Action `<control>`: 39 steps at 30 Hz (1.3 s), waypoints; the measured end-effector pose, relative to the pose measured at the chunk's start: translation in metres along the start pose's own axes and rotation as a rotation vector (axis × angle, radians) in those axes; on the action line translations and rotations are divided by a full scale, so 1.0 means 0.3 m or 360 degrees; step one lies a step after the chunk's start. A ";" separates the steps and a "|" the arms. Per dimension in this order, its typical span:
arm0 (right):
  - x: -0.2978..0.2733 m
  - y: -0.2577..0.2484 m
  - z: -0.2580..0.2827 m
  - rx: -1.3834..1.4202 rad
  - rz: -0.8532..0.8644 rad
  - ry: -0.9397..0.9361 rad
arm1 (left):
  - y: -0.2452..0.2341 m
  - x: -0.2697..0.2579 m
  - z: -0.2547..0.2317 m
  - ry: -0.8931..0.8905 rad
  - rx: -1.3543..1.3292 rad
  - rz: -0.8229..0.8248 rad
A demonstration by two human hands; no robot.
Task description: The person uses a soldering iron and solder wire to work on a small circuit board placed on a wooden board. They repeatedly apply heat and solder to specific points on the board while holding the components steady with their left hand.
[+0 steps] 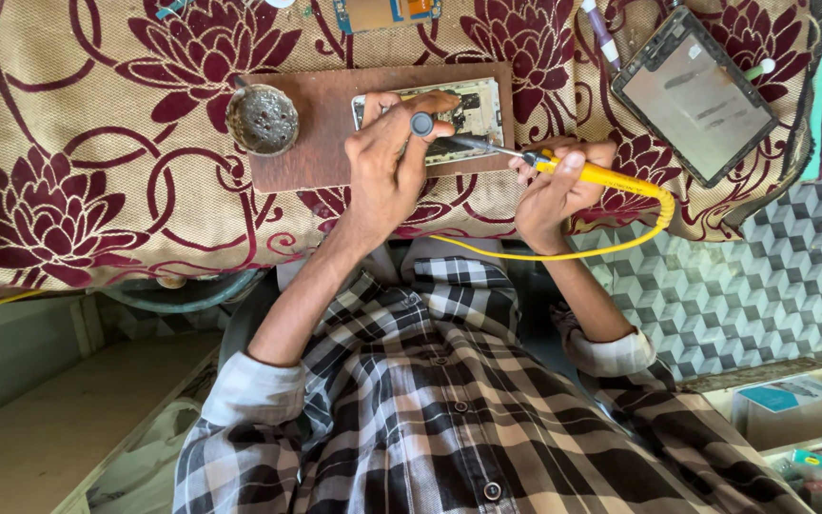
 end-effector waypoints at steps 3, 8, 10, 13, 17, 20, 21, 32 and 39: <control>0.003 0.012 0.009 -0.0129 0.0089 -0.0047 | 0.009 -0.004 0.011 -0.0029 -0.0009 0.0028; -0.007 -0.005 0.016 -0.0282 0.0013 -0.0179 | 0.011 -0.005 0.014 -0.0033 -0.0014 0.0023; -0.012 -0.012 0.008 -0.0267 -0.0035 -0.0176 | 0.007 -0.002 0.015 -0.0047 -0.0009 0.0025; -0.008 -0.033 -0.021 -0.0154 -0.0113 -0.0032 | 0.004 0.006 0.006 -0.0039 -0.0020 0.0020; 0.000 -0.060 -0.044 0.0019 -0.0235 0.0058 | -0.002 0.003 -0.003 -0.0046 -0.0020 0.0026; 0.009 -0.060 -0.050 0.0067 -0.0253 0.0062 | -0.003 0.007 -0.008 -0.0030 -0.0009 0.0009; 0.011 -0.057 -0.050 0.0055 -0.0250 0.0059 | -0.003 0.009 -0.009 -0.0018 -0.0007 0.0000; 0.059 -0.021 -0.032 0.0355 -0.0209 0.0117 | 0.018 -0.020 0.032 -0.0001 0.0040 0.0010; 0.041 -0.008 -0.040 0.0119 -0.0071 0.0101 | 0.054 -0.030 0.053 -0.0092 -0.0147 0.0134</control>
Point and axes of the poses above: each hand's wrist, its own x-axis towards the middle knuckle, its own y-axis out of the palm, z = x × y, the point moved 9 cm from there along x, towards the middle knuckle, and after that the axes turned 2 degrees about x, right-handed, at the moved point
